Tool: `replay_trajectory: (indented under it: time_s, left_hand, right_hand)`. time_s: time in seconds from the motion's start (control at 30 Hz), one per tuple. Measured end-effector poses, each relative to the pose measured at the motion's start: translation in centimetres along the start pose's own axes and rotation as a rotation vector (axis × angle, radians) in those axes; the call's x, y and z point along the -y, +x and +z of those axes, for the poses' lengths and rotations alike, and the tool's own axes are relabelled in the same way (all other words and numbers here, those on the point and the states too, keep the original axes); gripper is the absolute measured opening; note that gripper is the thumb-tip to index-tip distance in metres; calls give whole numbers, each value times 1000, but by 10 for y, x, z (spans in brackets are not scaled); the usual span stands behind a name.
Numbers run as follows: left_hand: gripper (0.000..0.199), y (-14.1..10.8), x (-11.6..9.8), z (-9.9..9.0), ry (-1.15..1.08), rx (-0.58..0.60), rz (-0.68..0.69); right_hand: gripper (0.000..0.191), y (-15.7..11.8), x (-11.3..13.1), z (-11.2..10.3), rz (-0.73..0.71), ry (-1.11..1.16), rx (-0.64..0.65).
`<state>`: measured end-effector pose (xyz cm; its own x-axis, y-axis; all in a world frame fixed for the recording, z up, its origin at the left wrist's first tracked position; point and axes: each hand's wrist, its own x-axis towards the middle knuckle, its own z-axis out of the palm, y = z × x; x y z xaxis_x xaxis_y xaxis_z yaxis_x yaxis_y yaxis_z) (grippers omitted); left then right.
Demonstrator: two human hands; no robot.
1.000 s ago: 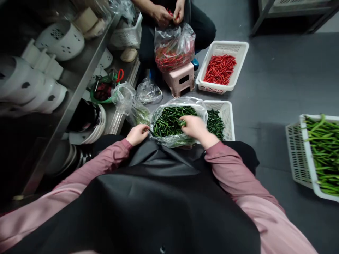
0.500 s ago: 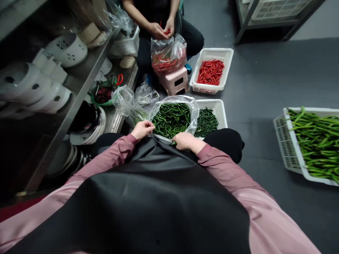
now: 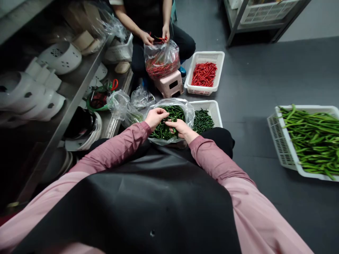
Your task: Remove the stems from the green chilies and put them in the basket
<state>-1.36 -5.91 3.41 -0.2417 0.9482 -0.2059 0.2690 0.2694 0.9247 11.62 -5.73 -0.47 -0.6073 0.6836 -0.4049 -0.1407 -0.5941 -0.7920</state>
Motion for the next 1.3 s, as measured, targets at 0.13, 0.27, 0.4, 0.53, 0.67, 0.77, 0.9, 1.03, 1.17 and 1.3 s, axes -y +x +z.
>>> replay_trajectory:
  time_s: [0.13,0.27,0.4,0.53,0.67,0.77,0.9,1.03,1.17,1.3]
  left_hand:
    - [16,10,9,4,55,1,11]
    - [24,5,18,-4,204,106,-44]
    - [26,-13,31,-10,306,436,-117]
    - [26,-13,40,-8,421,363,-32]
    - [33,6,42,-18,747,319,-133]
    - [38,11,43,-41,1122,354,54]
    - [28,-3,56,-64,1447,541,305]
    - [21,-10,70,-65,1506,653,394]
    - [19,1,52,-63,1229,519,295]
    - [18,11,15,-52,689,324,140]
  right_hand:
    - [32,6,-8,-4,55,77,-111]
    - [24,11,-2,-14,37,207,-201]
    - [22,10,4,-20,38,207,-225]
    - [23,5,3,-14,-162,-34,-330]
    - [24,0,5,-11,-417,-266,-450]
    - [18,0,9,-18,-210,-21,-488]
    - [12,1,15,-28,87,310,-368]
    - [9,2,15,-25,163,375,-341]
    - [12,4,5,-20,211,368,-314]
    - [12,4,-3,-15,141,321,-187]
